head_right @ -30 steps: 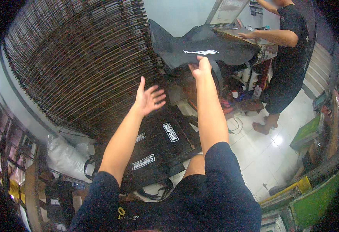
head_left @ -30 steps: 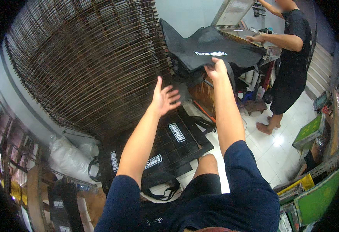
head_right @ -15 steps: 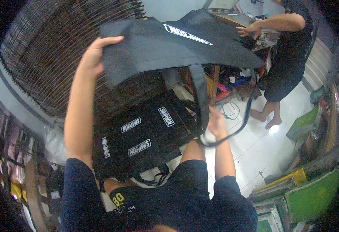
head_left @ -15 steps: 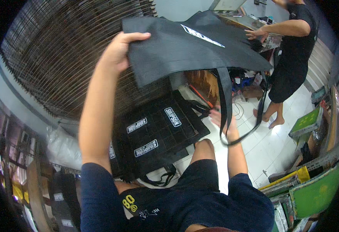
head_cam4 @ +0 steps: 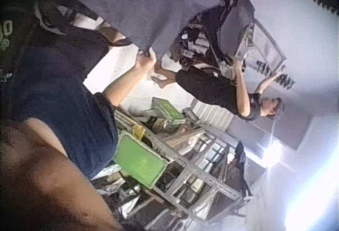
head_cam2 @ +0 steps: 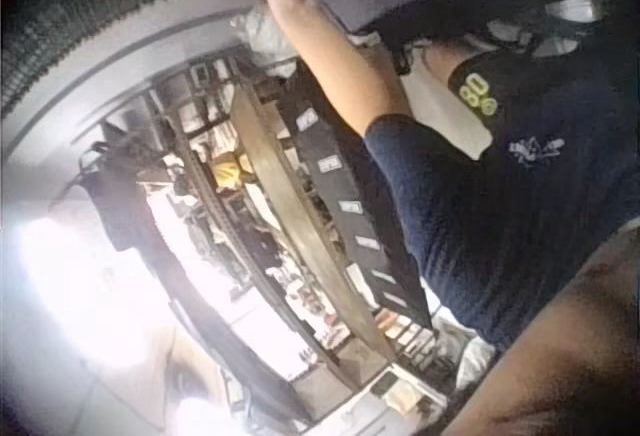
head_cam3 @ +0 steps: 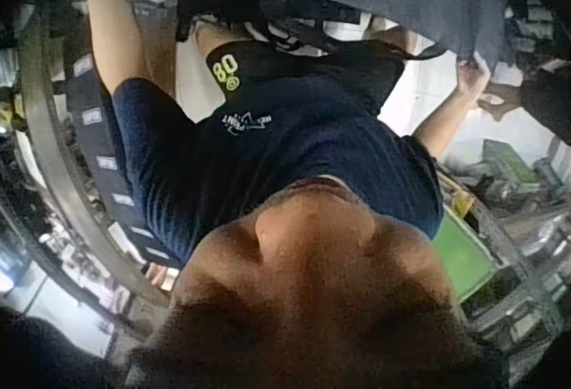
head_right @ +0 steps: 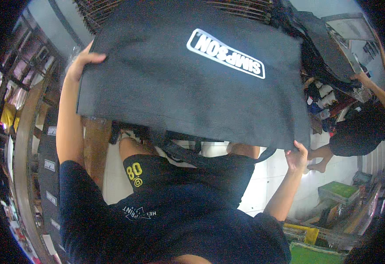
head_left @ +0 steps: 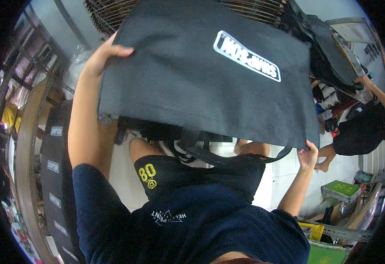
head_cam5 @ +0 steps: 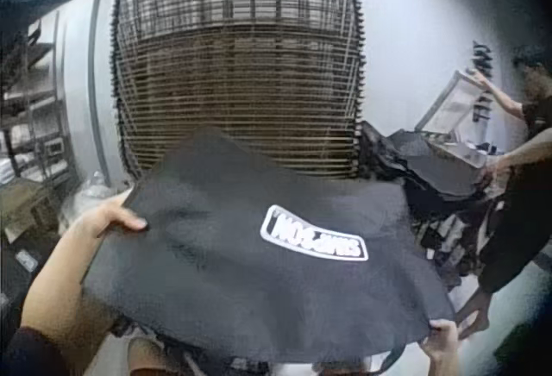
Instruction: The person sits on the floor and repeatedly folds and unfolds black Simpson-branded bags. They handle the bags one at a time, smoothing and aligning them before stacking them on the floor.
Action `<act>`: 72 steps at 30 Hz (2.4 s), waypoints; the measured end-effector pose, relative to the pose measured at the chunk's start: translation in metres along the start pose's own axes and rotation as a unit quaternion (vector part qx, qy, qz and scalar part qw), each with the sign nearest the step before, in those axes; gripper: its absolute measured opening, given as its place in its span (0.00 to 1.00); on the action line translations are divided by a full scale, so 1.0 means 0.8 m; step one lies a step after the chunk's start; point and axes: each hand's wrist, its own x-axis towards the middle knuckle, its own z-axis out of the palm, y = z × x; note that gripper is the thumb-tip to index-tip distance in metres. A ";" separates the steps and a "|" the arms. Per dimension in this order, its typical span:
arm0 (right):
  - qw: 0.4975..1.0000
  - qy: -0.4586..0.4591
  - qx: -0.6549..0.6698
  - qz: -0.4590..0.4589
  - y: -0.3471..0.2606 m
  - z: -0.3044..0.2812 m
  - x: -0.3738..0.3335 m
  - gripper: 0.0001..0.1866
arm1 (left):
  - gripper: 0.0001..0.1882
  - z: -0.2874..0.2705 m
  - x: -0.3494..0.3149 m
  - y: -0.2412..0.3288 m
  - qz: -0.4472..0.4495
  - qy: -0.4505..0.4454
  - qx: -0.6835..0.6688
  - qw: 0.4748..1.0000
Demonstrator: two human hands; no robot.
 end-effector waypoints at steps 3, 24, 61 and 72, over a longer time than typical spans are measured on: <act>0.999 -0.008 -0.002 0.042 0.031 0.075 -0.025 0.09 | 0.39 -0.074 -0.053 -0.060 -0.092 0.058 -0.044 0.993; 0.987 0.006 -0.131 0.095 0.109 0.178 0.032 0.17 | 0.45 -0.234 -0.166 -0.341 -0.204 0.102 -0.136 0.964; 0.938 0.219 -0.251 0.094 0.567 -0.005 0.472 0.33 | 0.17 -0.178 0.243 -0.867 -0.203 0.225 0.264 0.916; 0.936 0.162 -0.298 0.092 0.573 -0.033 0.474 0.32 | 0.21 -0.174 0.241 -0.888 -0.239 0.221 0.291 0.899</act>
